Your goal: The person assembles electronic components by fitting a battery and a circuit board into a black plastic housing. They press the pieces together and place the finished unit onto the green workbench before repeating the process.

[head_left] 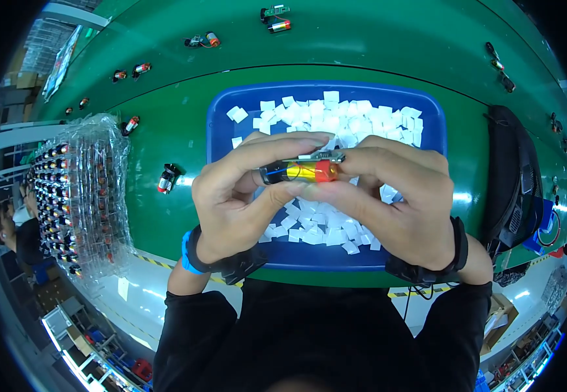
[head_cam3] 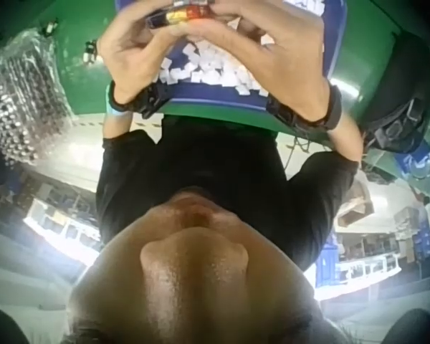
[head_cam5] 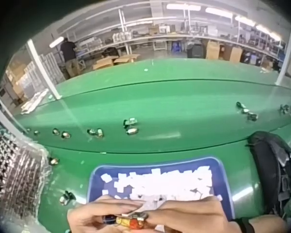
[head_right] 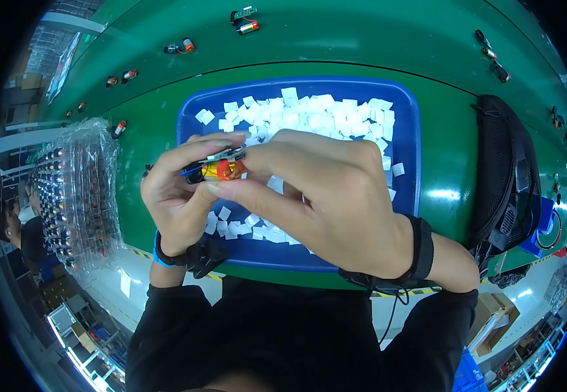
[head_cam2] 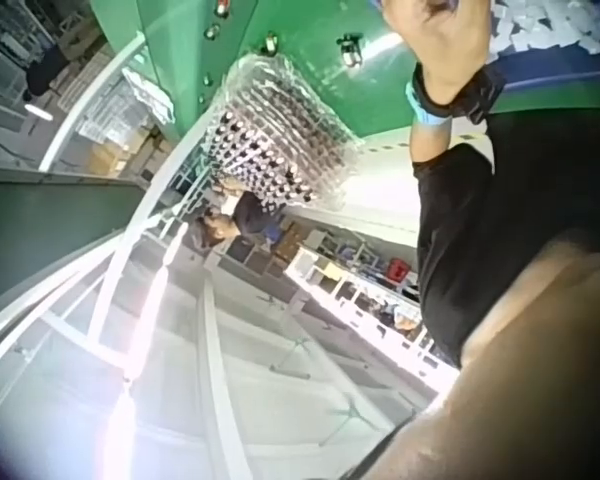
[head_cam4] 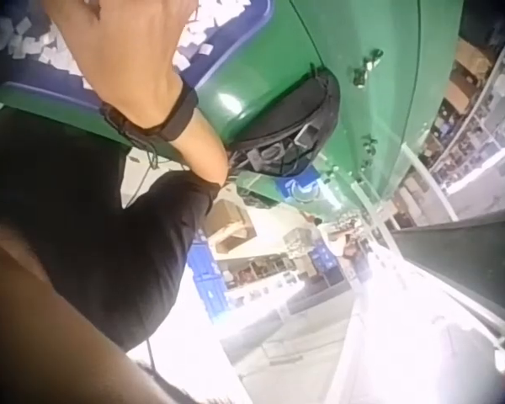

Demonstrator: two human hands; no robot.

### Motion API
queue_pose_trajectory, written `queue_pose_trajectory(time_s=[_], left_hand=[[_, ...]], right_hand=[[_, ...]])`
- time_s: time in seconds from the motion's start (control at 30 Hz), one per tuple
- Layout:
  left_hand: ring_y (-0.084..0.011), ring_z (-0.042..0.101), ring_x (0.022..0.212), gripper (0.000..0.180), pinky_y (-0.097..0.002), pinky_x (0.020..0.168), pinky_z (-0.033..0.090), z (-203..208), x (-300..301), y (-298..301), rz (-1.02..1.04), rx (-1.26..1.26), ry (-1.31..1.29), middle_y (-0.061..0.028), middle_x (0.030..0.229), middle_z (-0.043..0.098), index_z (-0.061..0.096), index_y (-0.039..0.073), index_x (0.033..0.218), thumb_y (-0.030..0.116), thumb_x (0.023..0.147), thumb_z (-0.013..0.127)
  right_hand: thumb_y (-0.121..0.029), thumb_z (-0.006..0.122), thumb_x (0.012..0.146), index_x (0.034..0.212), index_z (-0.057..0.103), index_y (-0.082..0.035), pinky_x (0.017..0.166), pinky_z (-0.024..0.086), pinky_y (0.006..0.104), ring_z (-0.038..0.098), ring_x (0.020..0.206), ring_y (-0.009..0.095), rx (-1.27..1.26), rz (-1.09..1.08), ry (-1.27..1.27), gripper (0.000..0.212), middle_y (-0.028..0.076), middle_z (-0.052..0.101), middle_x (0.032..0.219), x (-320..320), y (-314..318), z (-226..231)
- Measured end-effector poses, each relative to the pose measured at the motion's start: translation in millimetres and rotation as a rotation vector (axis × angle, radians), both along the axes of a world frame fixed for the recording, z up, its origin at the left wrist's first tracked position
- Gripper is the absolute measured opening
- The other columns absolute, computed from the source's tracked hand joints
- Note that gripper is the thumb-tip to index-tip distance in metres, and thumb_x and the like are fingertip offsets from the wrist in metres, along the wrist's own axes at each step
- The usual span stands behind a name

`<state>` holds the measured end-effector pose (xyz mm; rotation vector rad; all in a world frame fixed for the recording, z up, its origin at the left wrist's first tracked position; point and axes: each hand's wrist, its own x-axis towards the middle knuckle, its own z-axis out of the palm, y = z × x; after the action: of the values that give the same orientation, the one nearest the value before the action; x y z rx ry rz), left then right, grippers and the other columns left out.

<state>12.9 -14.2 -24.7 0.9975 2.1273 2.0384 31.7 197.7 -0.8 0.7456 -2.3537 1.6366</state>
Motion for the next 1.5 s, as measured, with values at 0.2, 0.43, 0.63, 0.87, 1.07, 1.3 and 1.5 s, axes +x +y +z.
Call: queue_pose_trajectory(time_s=[0.2, 0.43, 0.63, 0.87, 1.07, 1.3, 1.5], left_hand=[[-0.0311, 0.064, 0.112, 0.036, -0.0372, 0.095, 0.053, -3.5, 3.5, 6.8, -0.061, 0.2, -0.123, -0.03, 0.122, 0.063, 0.058, -0.012, 0.122, -0.001, 0.089, 0.068], [-0.0258, 0.066, 0.101, 0.039, -0.0337, 0.084, 0.053, 0.0, 8.3, 6.1, 0.062, 0.054, 0.059, -0.025, 0.118, 0.067, 0.062, -0.008, 0.119, -0.002, 0.083, 0.074], [-0.0205, 0.066, 0.081, 0.038, -0.0296, 0.069, 0.05, 14.6, 8.9, 6.4, 0.279, -0.304, 0.401, -0.017, 0.108, 0.072, 0.067, -0.003, 0.11, -0.004, 0.074, 0.079], [-0.0173, 0.065, 0.073, 0.03, -0.025, 0.054, 0.05, 29.6, 3.8, 9.5, 0.283, -0.425, 0.29, -0.014, 0.096, 0.072, 0.069, 0.0, 0.107, -0.002, 0.078, 0.076], [-0.0107, 0.064, 0.08, 0.035, -0.0247, 0.056, 0.051, 9.9, -139.2, -92.6, 0.538, -0.487, -0.128, -0.0088, 0.095, 0.071, 0.068, 0.002, 0.115, 0.026, 0.09, 0.072], [-0.0218, 0.061, 0.099, 0.03, -0.0365, 0.078, 0.052, -64.5, -251.7, -221.4, 0.844, -1.287, 0.406, -0.0038, 0.102, 0.07, 0.069, 0.013, 0.113, 0.031, 0.089, 0.07], [-0.031, 0.058, 0.105, 0.028, -0.0397, 0.085, 0.047, -27.4, -241.5, -170.8, 0.387, -1.13, 0.821, -0.0068, 0.104, 0.067, 0.065, 0.012, 0.111, 0.026, 0.087, 0.072]], right_hand=[[-0.01, 0.085, 0.074, 0.091, 0.072, 0.003, 0.042, 0.037, 0.0205, 0.058, 0.049, 0.009, 0.059, -0.078, 0.135, 0.024, 0.007, 0.065, 0.068, 3.9, -3.3, 4.0], [-0.01, 0.084, 0.076, 0.09, 0.071, 0.004, 0.04, 0.038, 0.024, 0.057, 0.048, 0.013, 0.07, -0.084, 0.236, 0.024, 0.008, 0.063, 0.066, 3.9, -4.6, -0.8], [-0.009, 0.079, 0.08, 0.095, 0.067, 0.007, 0.04, 0.04, 0.0274, 0.057, 0.049, 0.018, 0.316, -0.108, 0.241, 0.025, 0.01, 0.061, 0.072, 7.4, -5.2, 6.5], [-0.017, 0.077, 0.082, 0.102, 0.066, 0.003, 0.045, 0.043, 0.0295, 0.059, 0.054, 0.02, 0.509, -0.069, 0.172, 0.031, 0.008, 0.06, 0.075, 9.4, -1.6, 10.5], [-0.026, 0.076, 0.083, 0.109, 0.065, -0.004, 0.049, 0.044, 0.0284, 0.06, 0.059, 0.018, 0.629, 0.008, 0.137, 0.036, 0.005, 0.059, 0.074, 18.3, -0.8, 18.8], [-0.028, 0.076, 0.082, 0.107, 0.065, -0.006, 0.047, 0.041, 0.029, 0.059, 0.058, 0.018, 0.73, 0.039, 0.207, 0.035, 0.003, 0.057, 0.073, 19.7, 4.8, 22.5], [-0.028, 0.076, 0.082, 0.104, 0.066, -0.006, 0.047, 0.041, 0.0302, 0.058, 0.057, 0.017, 0.737, 0.034, 0.222, 0.032, 0.003, 0.056, 0.072, 17.9, 5.8, 18.3]])
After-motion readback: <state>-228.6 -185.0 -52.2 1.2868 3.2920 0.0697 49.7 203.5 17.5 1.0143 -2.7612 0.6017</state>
